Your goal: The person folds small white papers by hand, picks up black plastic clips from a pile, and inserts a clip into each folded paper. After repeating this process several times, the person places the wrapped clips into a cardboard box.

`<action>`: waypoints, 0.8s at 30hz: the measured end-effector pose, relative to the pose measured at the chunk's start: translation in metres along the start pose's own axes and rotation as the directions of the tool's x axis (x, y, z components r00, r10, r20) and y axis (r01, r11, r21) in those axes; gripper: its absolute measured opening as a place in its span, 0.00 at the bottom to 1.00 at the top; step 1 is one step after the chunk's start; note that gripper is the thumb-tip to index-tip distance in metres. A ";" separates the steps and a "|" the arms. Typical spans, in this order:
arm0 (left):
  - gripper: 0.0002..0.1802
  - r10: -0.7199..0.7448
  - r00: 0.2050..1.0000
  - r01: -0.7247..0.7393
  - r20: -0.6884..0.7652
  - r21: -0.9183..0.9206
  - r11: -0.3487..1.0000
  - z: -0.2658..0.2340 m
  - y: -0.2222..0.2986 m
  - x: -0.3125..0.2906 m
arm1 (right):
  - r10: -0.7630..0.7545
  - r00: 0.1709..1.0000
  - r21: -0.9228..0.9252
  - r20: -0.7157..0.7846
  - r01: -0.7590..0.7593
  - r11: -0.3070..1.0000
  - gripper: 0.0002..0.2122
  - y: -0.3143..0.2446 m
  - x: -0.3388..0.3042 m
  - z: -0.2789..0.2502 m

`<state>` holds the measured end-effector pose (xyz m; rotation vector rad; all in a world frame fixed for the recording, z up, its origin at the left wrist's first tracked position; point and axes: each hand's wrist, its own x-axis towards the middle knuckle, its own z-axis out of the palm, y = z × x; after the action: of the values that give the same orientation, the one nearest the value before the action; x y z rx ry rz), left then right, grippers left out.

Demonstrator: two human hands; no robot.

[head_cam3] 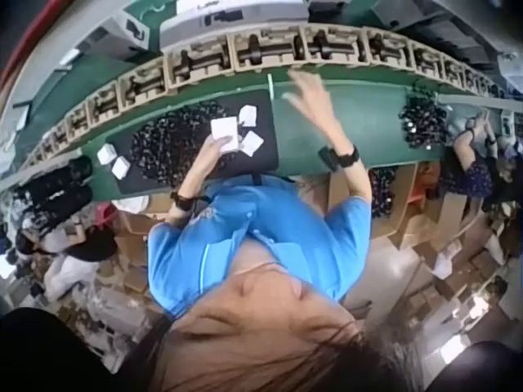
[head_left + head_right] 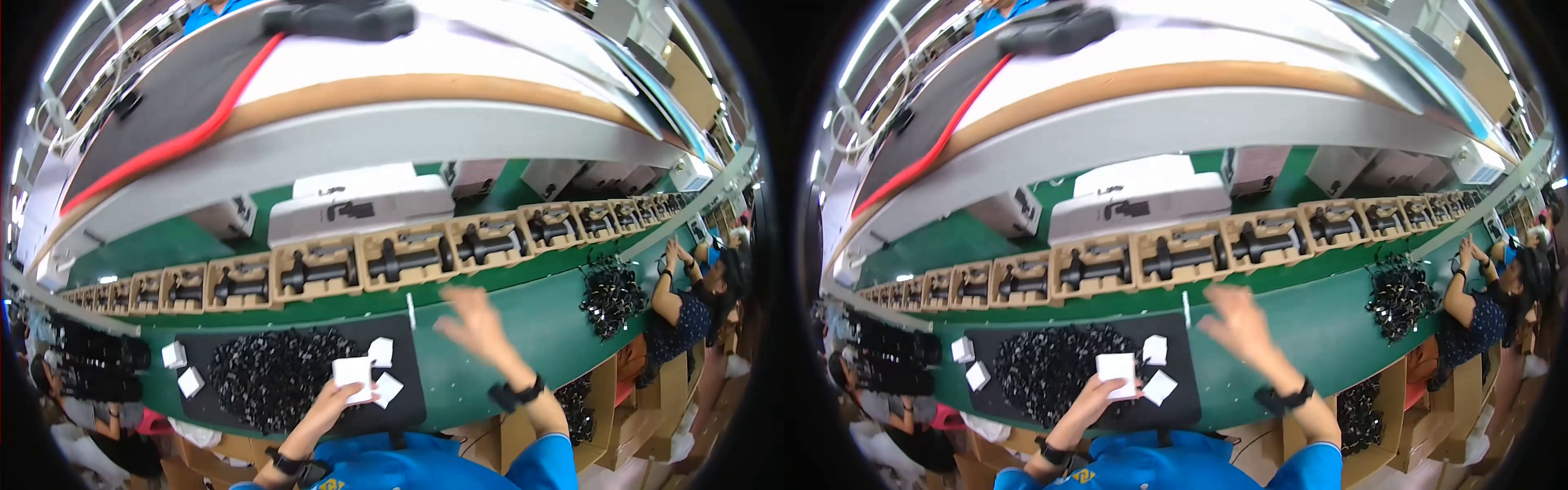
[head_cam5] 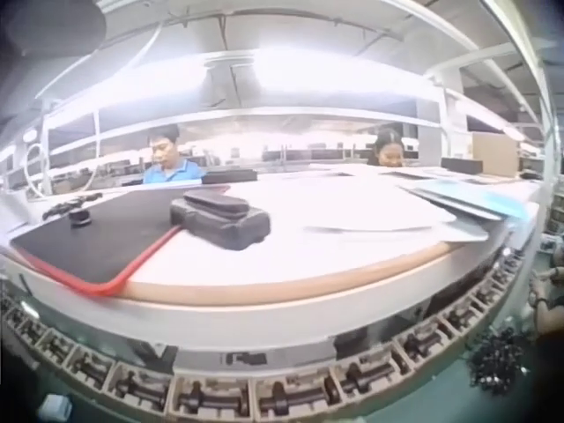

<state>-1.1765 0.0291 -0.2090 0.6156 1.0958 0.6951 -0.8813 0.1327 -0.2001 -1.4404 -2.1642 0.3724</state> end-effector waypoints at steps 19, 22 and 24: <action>0.18 0.193 0.966 -0.156 0.174 -0.205 0.966 -0.047 -0.023 -0.080 | -0.424 0.905 -0.050 0.036 0.425 0.904 0.30 -0.232 -0.069 0.061; 0.16 0.131 0.937 -0.152 0.324 0.040 0.988 -0.063 -0.011 -0.099 | -0.447 0.891 0.126 0.082 0.435 0.891 0.17 -0.245 -0.058 0.046; 0.16 0.179 0.900 -0.188 0.398 -0.018 0.982 -0.075 -0.037 -0.101 | -0.460 0.874 0.246 0.156 0.416 0.875 0.15 -0.249 -0.052 0.055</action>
<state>-1.2690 -0.0635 -0.2036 0.8453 0.6710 0.6831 -1.0889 -0.0118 -0.1372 -0.7862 -2.4557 0.5784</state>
